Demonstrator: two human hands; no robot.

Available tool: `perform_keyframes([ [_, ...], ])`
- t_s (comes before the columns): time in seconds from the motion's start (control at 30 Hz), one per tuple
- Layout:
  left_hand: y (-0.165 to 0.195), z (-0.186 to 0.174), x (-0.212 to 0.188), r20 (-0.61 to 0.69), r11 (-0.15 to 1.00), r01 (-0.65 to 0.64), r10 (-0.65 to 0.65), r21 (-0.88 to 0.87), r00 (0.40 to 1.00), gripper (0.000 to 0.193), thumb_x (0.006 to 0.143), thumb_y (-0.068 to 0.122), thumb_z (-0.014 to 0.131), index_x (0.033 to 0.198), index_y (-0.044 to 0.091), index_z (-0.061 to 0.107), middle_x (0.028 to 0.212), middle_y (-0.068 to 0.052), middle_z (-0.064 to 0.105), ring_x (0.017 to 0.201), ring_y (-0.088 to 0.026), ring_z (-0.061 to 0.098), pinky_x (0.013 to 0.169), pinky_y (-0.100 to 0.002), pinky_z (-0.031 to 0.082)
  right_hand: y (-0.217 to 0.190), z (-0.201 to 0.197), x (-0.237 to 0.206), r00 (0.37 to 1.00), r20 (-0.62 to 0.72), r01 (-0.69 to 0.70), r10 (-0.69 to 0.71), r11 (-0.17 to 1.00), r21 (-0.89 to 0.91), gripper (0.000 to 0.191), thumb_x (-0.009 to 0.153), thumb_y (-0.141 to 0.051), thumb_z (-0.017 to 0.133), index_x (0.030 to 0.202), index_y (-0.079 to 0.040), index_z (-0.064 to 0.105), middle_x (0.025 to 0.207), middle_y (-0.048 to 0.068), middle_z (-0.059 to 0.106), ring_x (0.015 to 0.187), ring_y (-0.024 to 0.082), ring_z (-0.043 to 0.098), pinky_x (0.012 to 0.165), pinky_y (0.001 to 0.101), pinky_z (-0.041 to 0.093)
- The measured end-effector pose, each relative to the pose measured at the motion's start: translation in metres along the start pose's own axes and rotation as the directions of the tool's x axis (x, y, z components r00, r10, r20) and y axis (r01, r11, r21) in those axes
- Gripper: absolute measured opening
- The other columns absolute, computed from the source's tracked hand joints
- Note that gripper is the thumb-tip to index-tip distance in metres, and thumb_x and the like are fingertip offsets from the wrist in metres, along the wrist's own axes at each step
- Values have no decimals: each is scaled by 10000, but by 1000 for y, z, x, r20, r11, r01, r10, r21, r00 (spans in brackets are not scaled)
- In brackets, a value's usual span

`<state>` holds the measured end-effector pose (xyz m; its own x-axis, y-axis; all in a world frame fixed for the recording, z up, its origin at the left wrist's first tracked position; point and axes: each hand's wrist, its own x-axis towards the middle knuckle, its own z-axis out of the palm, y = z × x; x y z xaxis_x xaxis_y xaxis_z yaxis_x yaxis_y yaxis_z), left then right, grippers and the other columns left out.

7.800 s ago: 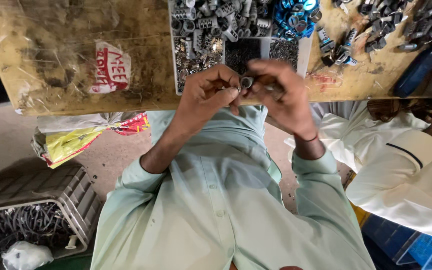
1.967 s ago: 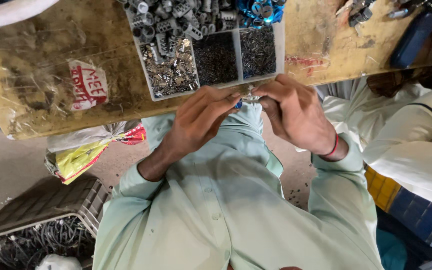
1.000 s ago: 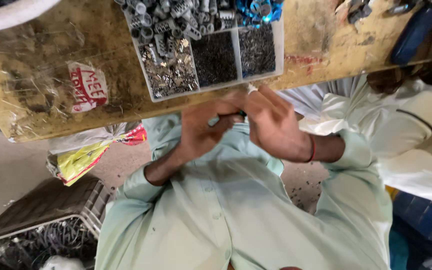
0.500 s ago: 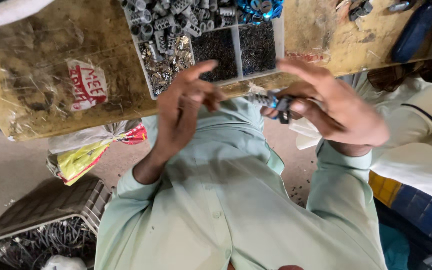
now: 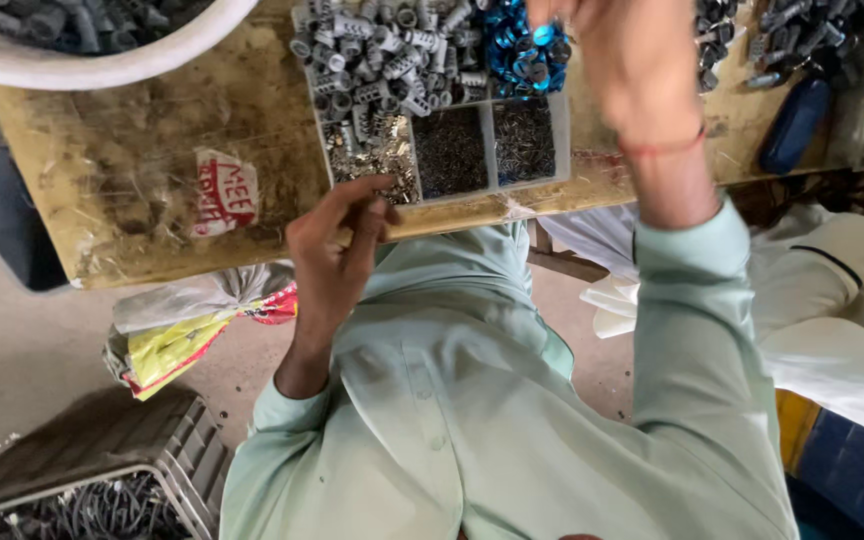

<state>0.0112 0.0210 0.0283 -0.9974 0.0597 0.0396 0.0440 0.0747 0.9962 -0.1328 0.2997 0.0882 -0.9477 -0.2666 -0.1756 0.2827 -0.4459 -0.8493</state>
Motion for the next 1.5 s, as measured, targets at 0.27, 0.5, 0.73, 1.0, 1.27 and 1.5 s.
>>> perform_keyframes([
  [0.27, -6, -6, 20, 141, 641, -141, 52, 755, 989, 132, 994, 204, 695, 1042, 86, 660, 990, -112, 709, 774, -347, 700, 633, -477, 534, 36, 31, -60, 875, 446, 463, 189, -57, -884, 185, 1028, -227, 641, 1078, -56, 686, 931, 88, 694, 766, 281, 697, 631, 429, 541],
  [0.5, -7, -7, 20, 144, 701, -149, 66, 698, 987, 109, 1015, 134, 670, 1019, 71, 581, 957, -117, 672, 791, -368, 687, 647, -510, 516, 73, 20, -56, 868, 475, 493, 146, -372, -786, 172, 878, -133, 686, 1030, -54, 676, 944, 97, 641, 800, 284, 694, 602, 421, 507],
  [0.73, -13, 1, 14, 2, 812, -99, 120, 576, 993, 227, 886, 15, 768, 957, 59, 557, 938, -106, 673, 738, -295, 668, 664, -431, 522, 65, 25, -56, 876, 464, 482, 129, -277, -832, 135, 930, -119, 724, 1026, -40, 671, 972, 104, 646, 774, 279, 678, 603, 421, 507],
  [1.0, -7, -2, 9, -46, 873, -174, 218, 455, 975, 241, 976, -8, 777, 1178, 107, 712, 1054, -83, 741, 911, -229, 711, 797, -354, 563, 74, 10, -62, 918, 384, 395, -104, 352, -848, 141, 999, 33, 751, 1095, -20, 662, 907, 75, 631, 788, 217, 618, 664, 353, 495],
  [1.27, -2, 1, 13, -41, 958, -80, 95, 275, 995, 129, 1035, 37, 761, 1141, 68, 695, 933, -61, 717, 722, -93, 615, 652, -265, 491, 88, -4, -78, 981, -31, -180, 190, 852, -491, 37, 1054, 5, 668, 1052, 34, 646, 811, 14, 618, 602, 42, 590, 495, 198, 464],
  [1.5, -8, -1, 13, -4, 985, 22, -22, 171, 1000, 85, 985, 6, 747, 1022, 37, 677, 897, -50, 722, 731, -92, 664, 671, -266, 532, 89, -5, -81, 984, -8, -165, 177, 900, -404, 52, 1027, 41, 690, 1034, 51, 639, 914, 32, 611, 634, 57, 576, 524, 220, 477],
])
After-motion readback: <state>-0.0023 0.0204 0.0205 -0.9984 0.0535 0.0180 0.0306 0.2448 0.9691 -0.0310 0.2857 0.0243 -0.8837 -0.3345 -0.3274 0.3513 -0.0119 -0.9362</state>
